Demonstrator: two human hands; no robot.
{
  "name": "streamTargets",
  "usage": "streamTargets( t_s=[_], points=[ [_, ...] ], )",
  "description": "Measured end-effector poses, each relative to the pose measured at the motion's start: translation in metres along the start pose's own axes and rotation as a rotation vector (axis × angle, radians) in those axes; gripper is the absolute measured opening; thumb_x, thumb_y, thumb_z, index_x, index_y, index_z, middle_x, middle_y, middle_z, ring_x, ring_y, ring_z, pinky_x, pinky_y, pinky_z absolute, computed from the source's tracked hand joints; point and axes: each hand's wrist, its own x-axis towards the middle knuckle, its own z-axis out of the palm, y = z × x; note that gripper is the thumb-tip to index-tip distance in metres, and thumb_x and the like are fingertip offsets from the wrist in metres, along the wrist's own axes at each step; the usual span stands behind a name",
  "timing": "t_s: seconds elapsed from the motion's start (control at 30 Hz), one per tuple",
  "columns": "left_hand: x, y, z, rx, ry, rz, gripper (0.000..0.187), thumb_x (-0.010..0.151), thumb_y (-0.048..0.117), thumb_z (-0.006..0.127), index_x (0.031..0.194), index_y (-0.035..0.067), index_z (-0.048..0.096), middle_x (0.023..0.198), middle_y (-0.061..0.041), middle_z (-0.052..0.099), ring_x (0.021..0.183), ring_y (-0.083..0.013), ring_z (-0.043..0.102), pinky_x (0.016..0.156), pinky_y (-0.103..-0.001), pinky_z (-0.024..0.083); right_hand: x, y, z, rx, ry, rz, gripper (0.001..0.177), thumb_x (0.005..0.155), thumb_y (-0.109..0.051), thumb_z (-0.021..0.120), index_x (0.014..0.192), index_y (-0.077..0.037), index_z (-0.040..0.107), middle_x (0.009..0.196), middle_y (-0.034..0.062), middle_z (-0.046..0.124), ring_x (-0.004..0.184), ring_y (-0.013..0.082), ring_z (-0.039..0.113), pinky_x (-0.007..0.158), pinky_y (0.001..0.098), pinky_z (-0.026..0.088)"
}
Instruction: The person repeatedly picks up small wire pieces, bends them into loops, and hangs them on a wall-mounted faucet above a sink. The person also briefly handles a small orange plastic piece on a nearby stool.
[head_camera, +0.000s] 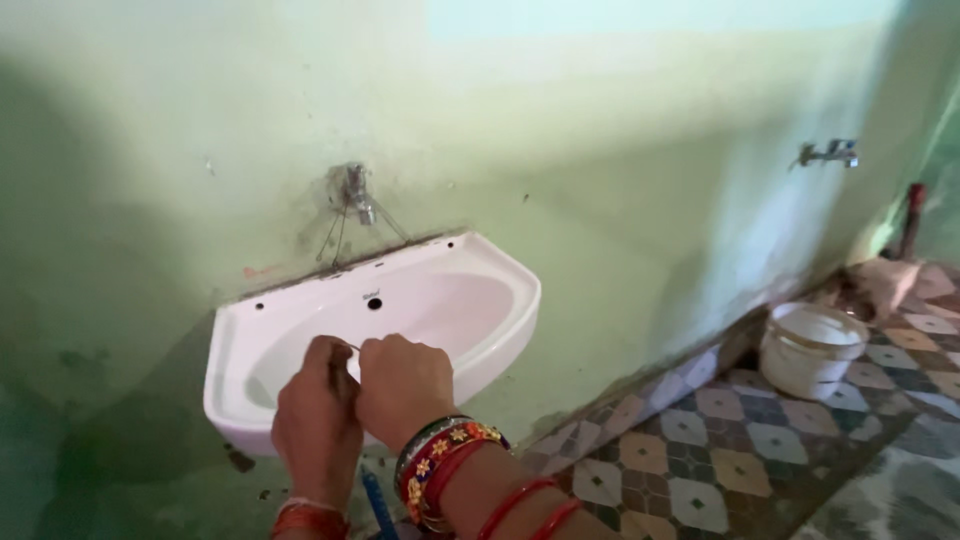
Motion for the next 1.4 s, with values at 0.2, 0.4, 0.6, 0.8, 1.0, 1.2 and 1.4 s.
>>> streamTargets(
  t_s=[0.2, 0.4, 0.6, 0.8, 1.0, 1.2, 1.4],
  points=[
    [0.019, 0.06, -0.048, -0.177, 0.086, -0.049, 0.021, 0.104, 0.027, 0.055, 0.105, 0.013, 0.071, 0.079, -0.012, 0.072, 0.069, -0.031, 0.066, 0.061, -0.045, 0.046, 0.003, -0.018, -0.044, 0.229, 0.325, -0.046, 0.025, 0.086, -0.015, 0.065, 0.11, -0.011, 0.069, 0.115, 0.0143, 0.067, 0.102, 0.0343, 0.069, 0.086, 0.0461, 0.056],
    [0.035, 0.086, -0.077, -0.589, 0.064, -0.05, 0.024, 0.099, 0.021, 0.065, 0.106, 0.0, 0.074, 0.079, -0.007, 0.072, 0.069, -0.0145, 0.061, 0.062, -0.03, 0.048, -0.007, -0.048, -0.104, 0.586, 0.446, 0.068, 0.027, 0.086, -0.014, 0.067, 0.111, -0.008, 0.057, 0.123, 0.0139, 0.06, 0.095, 0.0353, 0.067, 0.08, 0.046, 0.055],
    [0.04, 0.107, -0.104, -0.908, -0.015, -0.263, 0.027, 0.101, 0.025, 0.064, 0.103, 0.001, 0.074, 0.086, -0.005, 0.068, 0.072, -0.0125, 0.053, 0.06, -0.027, 0.041, -0.016, -0.065, -0.127, 0.769, 0.486, 0.13, 0.016, 0.089, -0.02, 0.067, 0.098, -0.008, 0.063, 0.097, 0.0115, 0.076, 0.088, 0.0279, 0.073, 0.078, 0.0411, 0.056],
    [0.044, 0.116, -0.116, -1.014, 0.027, -0.252, 0.02, 0.095, 0.02, 0.069, 0.093, 0.0, 0.072, 0.084, -0.003, 0.072, 0.073, -0.0097, 0.06, 0.063, -0.023, 0.047, -0.014, -0.064, -0.117, 1.246, 0.29, 0.102, 0.027, 0.095, -0.018, 0.06, 0.111, 0.0, 0.073, 0.098, 0.007, 0.078, 0.089, 0.0158, 0.073, 0.082, 0.0341, 0.056],
    [0.036, 0.124, -0.119, -1.112, 0.089, -0.307, 0.026, 0.094, 0.018, 0.072, 0.084, -0.006, 0.065, 0.076, -0.006, 0.065, 0.063, -0.0132, 0.055, 0.052, -0.03, 0.044, -0.036, -0.074, -0.122, 1.515, 0.014, 0.214, 0.032, 0.097, -0.024, 0.054, 0.119, -0.009, 0.071, 0.106, 0.0004, 0.072, 0.088, 0.0139, 0.062, 0.073, 0.0327, 0.045],
    [0.021, 0.132, -0.133, -1.027, -0.069, -0.334, 0.032, 0.098, 0.026, 0.068, 0.09, -0.005, 0.069, 0.073, -0.006, 0.064, 0.058, -0.0157, 0.055, 0.047, -0.034, 0.045, -0.053, -0.078, -0.143, 1.677, -0.017, 0.302, 0.025, 0.099, -0.031, 0.059, 0.112, -0.011, 0.067, 0.096, 0.0009, 0.063, 0.085, 0.0134, 0.056, 0.075, 0.0319, 0.046],
    [0.012, 0.136, -0.143, -1.16, -0.248, -0.227, 0.026, 0.096, 0.019, 0.065, 0.105, -0.003, 0.073, 0.081, -0.004, 0.071, 0.065, -0.0126, 0.063, 0.054, -0.029, 0.052, -0.047, -0.069, -0.133, 1.783, 0.086, 0.157, 0.021, 0.095, -0.02, 0.06, 0.108, -0.006, 0.068, 0.092, 0.0037, 0.065, 0.081, 0.0164, 0.058, 0.073, 0.0348, 0.047]
  ],
)
